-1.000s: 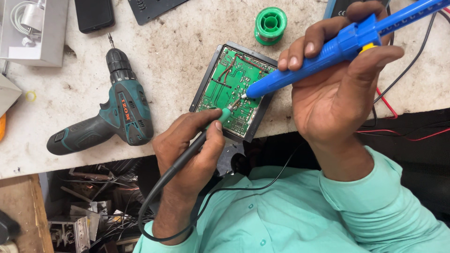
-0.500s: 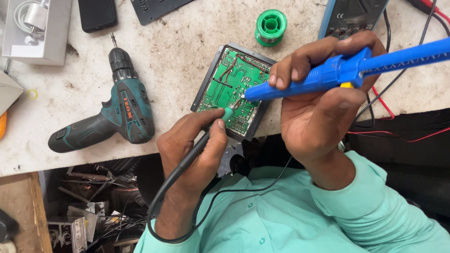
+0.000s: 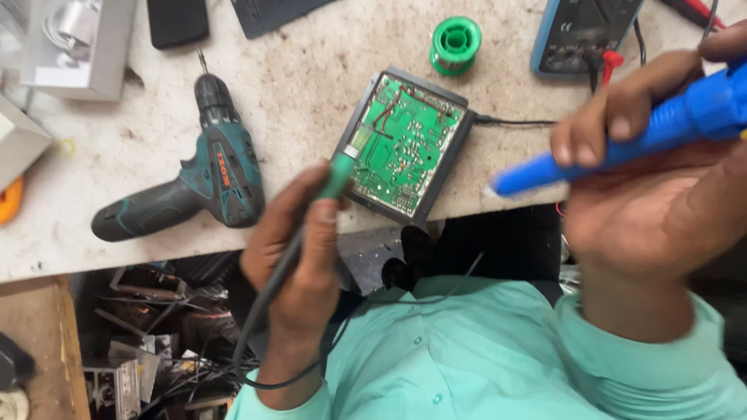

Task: The person solders components on a green circuit board mounted in a frame, holding a soldering iron in one hand and a solder spool in the other. They then use a blue desoldering pump on the board joints, reposition the board, and continue soldering before setting it down and handling a small component.

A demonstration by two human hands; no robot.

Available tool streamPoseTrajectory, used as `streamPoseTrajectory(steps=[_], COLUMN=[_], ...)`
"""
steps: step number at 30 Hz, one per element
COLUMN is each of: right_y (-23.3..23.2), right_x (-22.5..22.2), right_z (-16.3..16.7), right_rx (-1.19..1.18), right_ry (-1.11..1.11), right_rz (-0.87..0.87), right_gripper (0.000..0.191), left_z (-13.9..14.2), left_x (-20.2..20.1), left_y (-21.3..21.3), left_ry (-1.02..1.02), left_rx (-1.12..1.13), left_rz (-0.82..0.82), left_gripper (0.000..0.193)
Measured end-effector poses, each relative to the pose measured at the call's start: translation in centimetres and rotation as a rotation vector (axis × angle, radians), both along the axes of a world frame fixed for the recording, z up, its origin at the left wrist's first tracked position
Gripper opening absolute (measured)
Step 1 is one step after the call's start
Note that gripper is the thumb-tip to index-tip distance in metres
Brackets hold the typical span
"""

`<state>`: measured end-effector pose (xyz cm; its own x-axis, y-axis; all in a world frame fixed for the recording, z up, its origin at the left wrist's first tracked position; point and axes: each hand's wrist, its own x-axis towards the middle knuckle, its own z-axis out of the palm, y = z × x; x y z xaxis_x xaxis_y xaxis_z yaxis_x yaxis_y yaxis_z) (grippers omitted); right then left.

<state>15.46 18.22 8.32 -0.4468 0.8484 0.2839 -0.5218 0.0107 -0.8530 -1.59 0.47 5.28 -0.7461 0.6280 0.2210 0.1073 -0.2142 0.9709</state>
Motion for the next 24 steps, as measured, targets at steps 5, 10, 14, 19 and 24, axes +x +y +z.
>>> streamPoseTrajectory(steps=[5,10,14,19,24], right_y=[-1.9,-4.6,-7.5,-7.6,-4.3], right_x=[3.9,3.1,2.2,2.3,3.0], right_z=[1.3,0.1,-1.1,-1.4,0.7], right_rx=[0.549,0.952,0.938,1.003,0.909], right_ry=[-0.893,-1.219,-0.843,-0.644,-1.080], right_rz=[0.148,0.342,0.403,0.378,0.213], right_gripper=[0.031,0.026,0.043,0.038,0.034], left_z=[2.4,5.9,7.2,8.8,7.3], left_x=[-0.2,1.0,3.5,3.8,0.5], left_y=[-2.0,-2.2,-0.5,-0.3,-3.2], left_ry=[-0.015,-0.009,0.147,0.252,-0.104], left_rx=[0.335,0.218,-0.136,-0.131,0.143], left_rz=[-0.036,-0.199,-0.605,-0.645,-0.414], left_gripper=[0.049,0.055,0.059,0.049,0.035])
